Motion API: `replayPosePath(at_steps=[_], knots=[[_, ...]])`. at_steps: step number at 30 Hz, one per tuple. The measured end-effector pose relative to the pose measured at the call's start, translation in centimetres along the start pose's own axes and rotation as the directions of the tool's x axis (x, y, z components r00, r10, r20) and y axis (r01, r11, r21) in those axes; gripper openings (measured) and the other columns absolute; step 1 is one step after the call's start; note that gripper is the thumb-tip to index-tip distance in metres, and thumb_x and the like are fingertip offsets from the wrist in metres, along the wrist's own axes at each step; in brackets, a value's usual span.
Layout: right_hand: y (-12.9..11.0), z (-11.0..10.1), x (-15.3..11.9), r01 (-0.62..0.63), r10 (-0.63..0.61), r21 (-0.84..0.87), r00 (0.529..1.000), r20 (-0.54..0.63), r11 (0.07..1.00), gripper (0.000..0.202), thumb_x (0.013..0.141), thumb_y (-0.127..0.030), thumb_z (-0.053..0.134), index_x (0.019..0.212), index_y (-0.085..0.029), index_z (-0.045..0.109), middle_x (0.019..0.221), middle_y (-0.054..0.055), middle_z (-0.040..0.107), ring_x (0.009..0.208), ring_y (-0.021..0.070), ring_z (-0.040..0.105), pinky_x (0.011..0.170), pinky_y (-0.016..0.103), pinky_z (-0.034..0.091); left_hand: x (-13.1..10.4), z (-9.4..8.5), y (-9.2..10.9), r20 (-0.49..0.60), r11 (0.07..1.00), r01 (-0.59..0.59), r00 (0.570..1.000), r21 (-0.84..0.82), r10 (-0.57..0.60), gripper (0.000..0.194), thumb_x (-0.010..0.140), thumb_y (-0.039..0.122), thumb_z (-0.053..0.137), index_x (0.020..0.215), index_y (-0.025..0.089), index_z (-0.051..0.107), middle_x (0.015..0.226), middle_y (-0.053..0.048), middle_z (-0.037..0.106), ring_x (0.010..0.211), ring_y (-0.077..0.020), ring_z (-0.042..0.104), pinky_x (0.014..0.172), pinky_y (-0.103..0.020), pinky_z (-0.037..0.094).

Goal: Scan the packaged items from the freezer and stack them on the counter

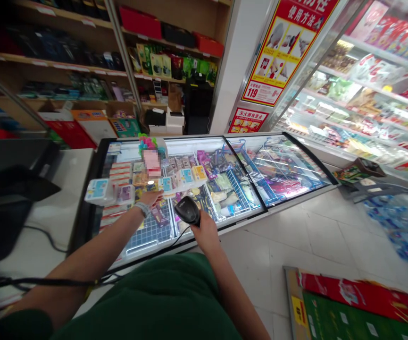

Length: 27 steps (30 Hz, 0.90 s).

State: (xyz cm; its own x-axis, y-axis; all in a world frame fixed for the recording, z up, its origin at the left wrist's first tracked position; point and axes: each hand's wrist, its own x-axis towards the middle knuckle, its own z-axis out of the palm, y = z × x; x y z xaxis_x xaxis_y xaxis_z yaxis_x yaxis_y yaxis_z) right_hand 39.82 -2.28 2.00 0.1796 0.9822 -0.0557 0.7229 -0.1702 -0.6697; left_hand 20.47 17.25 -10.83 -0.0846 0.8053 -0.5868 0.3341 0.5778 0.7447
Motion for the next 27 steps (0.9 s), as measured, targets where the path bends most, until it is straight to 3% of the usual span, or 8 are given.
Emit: replayPosePath(at_steps=[7, 13, 21, 27], knots=[[-1.2, 0.2, 0.9, 0.041, -0.040, -0.018, 0.998, 0.050, 0.999, 0.017, 0.079, -0.017, 0.060, 0.095, -0.018, 0.057, 0.088, 0.006, 0.064, 0.084, 0.0211, 0.060, 0.071, 0.027, 0.042, -3.4, -5.3, -1.0, -0.071, 0.965, -0.249, 0.964, 0.080, 0.255, 0.022, 0.075, 0.038, 0.067, 0.074, 0.017, 0.068, 0.064, 0.000, 0.063, 0.067, -0.0155, 0.059, 0.061, -0.024, 0.042], [-2.4, 1.0, 2.0, 0.137, -0.134, -0.030, 0.987, 0.089, 0.990, 0.022, 0.077, -0.013, 0.060, 0.098, -0.018, 0.055, 0.094, 0.007, 0.063, 0.087, 0.0218, 0.060, 0.074, 0.029, 0.043, -6.0, -9.3, -1.6, -0.149, 0.910, -0.377, 0.903, 0.171, 0.402, 0.024, 0.068, 0.043, 0.069, 0.072, 0.020, 0.067, 0.062, 0.000, 0.061, 0.068, -0.0186, 0.057, 0.064, -0.025, 0.041], [-3.8, 2.2, 3.0, 0.249, -0.238, -0.050, 0.958, 0.158, 0.967, 0.021, 0.076, -0.011, 0.057, 0.096, -0.017, 0.054, 0.093, 0.007, 0.061, 0.088, 0.0222, 0.058, 0.076, 0.030, 0.042, -7.5, -11.5, -2.7, -0.155, 0.815, -0.514, 0.812, 0.267, 0.562, 0.026, 0.075, 0.041, 0.062, 0.086, 0.017, 0.066, 0.078, -0.003, 0.068, 0.072, -0.0183, 0.062, 0.070, -0.026, 0.045], [-4.2, 2.6, 3.4, 0.262, -0.247, -0.056, 0.950, 0.192, 0.963, 0.024, 0.077, -0.010, 0.056, 0.100, -0.017, 0.052, 0.097, 0.008, 0.060, 0.092, 0.0222, 0.057, 0.078, 0.030, 0.042, -8.1, -12.0, -2.8, -0.158, 0.831, -0.496, 0.826, 0.252, 0.541, 0.027, 0.074, 0.041, 0.064, 0.086, 0.017, 0.068, 0.078, -0.003, 0.069, 0.073, -0.0186, 0.062, 0.073, -0.026, 0.045]])
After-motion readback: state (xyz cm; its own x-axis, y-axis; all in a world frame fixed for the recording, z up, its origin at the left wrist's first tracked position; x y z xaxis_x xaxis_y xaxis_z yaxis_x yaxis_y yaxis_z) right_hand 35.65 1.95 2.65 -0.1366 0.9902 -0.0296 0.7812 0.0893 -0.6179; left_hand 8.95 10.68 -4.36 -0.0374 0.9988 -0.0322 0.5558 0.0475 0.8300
